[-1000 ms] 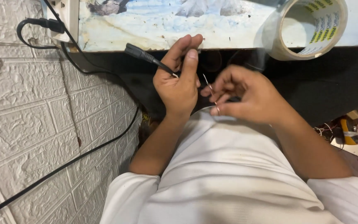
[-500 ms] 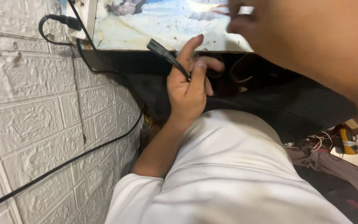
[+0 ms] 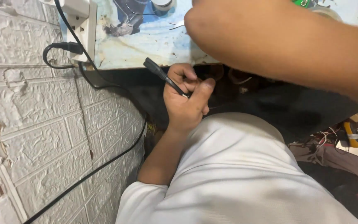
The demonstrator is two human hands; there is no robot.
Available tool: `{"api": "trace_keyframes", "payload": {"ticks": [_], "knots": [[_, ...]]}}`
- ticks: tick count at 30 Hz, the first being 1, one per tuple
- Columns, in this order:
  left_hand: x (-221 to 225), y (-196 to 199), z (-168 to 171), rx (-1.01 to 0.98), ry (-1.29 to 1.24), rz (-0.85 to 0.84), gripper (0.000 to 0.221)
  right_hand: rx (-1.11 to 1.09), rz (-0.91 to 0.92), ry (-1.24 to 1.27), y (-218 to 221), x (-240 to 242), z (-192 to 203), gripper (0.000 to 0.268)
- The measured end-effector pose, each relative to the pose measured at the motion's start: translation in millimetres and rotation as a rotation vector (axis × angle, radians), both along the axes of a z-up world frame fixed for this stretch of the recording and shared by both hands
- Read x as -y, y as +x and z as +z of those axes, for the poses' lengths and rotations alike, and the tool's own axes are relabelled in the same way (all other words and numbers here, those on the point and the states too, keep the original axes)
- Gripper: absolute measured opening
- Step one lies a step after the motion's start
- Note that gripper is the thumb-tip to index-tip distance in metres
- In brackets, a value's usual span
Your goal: Repairing an electronic power cable by wrapping the connection point with adhesive tape for insulation and reinforcement.
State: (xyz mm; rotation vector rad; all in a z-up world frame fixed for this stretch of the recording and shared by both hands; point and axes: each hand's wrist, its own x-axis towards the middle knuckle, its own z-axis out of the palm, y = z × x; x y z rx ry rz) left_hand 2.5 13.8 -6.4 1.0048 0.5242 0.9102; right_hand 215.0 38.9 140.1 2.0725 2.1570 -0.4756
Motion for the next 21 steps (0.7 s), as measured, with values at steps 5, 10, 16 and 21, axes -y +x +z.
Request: {"api": "trace_keyframes", "payload": {"ticks": [5,10,16,21], "knots": [[5,-9,26,0.09,-0.093,-0.284,0.029,-0.652,0.025,0.042,-23,64,-4,0.051],[-4,-5,30,0.174,-0.068,-0.635,0.026,-0.862,-0.158,0.487,-39,137,-27,0.016],[3,9,38,0.019,0.013,-0.665,0.035,-0.771,-0.547,0.555,-43,215,-101,0.018],[24,30,23,-0.162,0.226,-0.566,0.043,-0.787,-0.678,0.507,-36,238,-100,0.009]]}}
